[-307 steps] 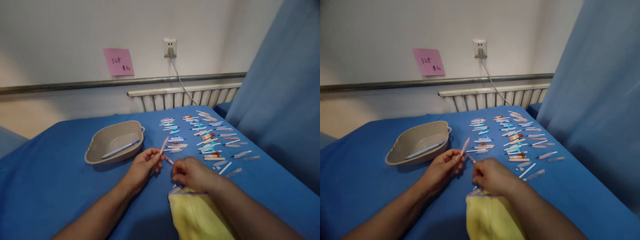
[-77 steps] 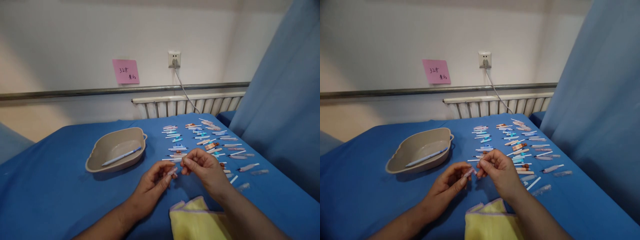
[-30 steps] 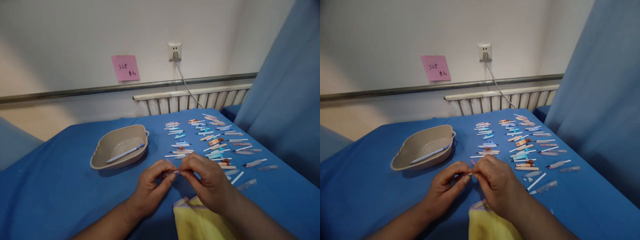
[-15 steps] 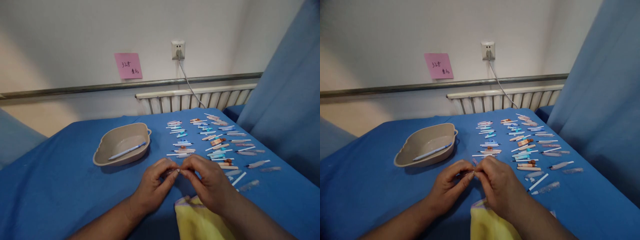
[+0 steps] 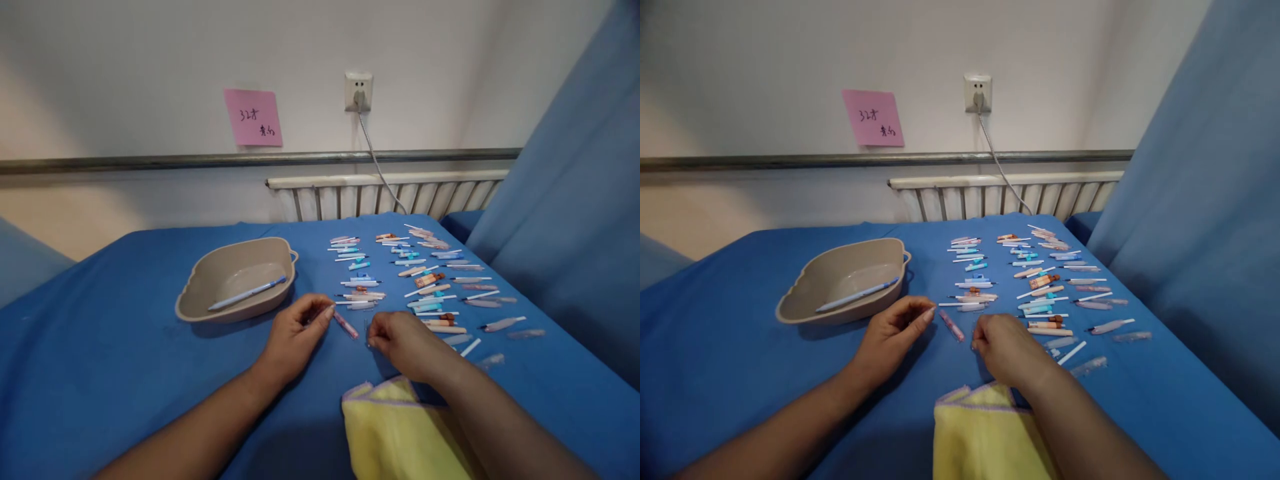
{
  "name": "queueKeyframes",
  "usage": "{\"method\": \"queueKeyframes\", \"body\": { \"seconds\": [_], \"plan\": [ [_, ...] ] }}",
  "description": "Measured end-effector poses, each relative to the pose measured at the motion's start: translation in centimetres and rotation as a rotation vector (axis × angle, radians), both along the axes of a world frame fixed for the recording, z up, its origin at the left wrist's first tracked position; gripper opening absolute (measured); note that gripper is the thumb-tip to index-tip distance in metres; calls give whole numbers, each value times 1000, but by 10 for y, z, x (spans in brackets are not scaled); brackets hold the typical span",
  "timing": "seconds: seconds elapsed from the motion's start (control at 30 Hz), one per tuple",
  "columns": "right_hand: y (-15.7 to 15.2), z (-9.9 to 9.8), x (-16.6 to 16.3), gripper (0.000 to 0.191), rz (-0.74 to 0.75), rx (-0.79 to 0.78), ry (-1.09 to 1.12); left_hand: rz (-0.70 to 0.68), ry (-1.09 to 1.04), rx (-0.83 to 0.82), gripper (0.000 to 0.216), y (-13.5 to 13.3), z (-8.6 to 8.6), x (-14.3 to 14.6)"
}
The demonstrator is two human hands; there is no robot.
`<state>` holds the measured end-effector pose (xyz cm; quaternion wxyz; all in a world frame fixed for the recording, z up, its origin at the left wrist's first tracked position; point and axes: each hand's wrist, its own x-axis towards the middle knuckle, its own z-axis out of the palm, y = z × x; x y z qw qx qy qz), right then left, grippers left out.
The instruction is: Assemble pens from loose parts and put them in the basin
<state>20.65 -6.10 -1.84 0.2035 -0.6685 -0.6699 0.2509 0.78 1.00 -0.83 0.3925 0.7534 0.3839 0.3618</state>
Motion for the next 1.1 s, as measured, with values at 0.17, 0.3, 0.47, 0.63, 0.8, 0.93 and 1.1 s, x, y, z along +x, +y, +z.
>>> {"method": "queueKeyframes", "body": {
  "seconds": [0.17, 0.3, 0.47, 0.63, 0.8, 0.93, 1.1],
  "plan": [
    [3, -3, 2, 10, -49, 11, -69, 4, -28, -17, 21, 2, -3, 0],
    [8, -4, 6, 10, -126, 29, -59, -20, 14, 23, 21, 2, -2, -1],
    [13, -7, 10, 10, -197, 97, -8, -94, 195, 156, 20, 0, 5, -2],
    [13, -13, 9, 11, -156, 104, 23, -165, 300, 225, 22, -4, 6, -2],
    [16, -15, 4, 32, -142, 93, 4, -164, 320, 228, 23, -2, 3, -3],
    [18, -9, 3, 42, -142, 73, -92, -172, 330, 217, 23, 0, 1, -2],
    [15, -7, 5, 37, -127, 99, -77, -159, 305, 189, 21, 1, 1, -1]
  ]
}}
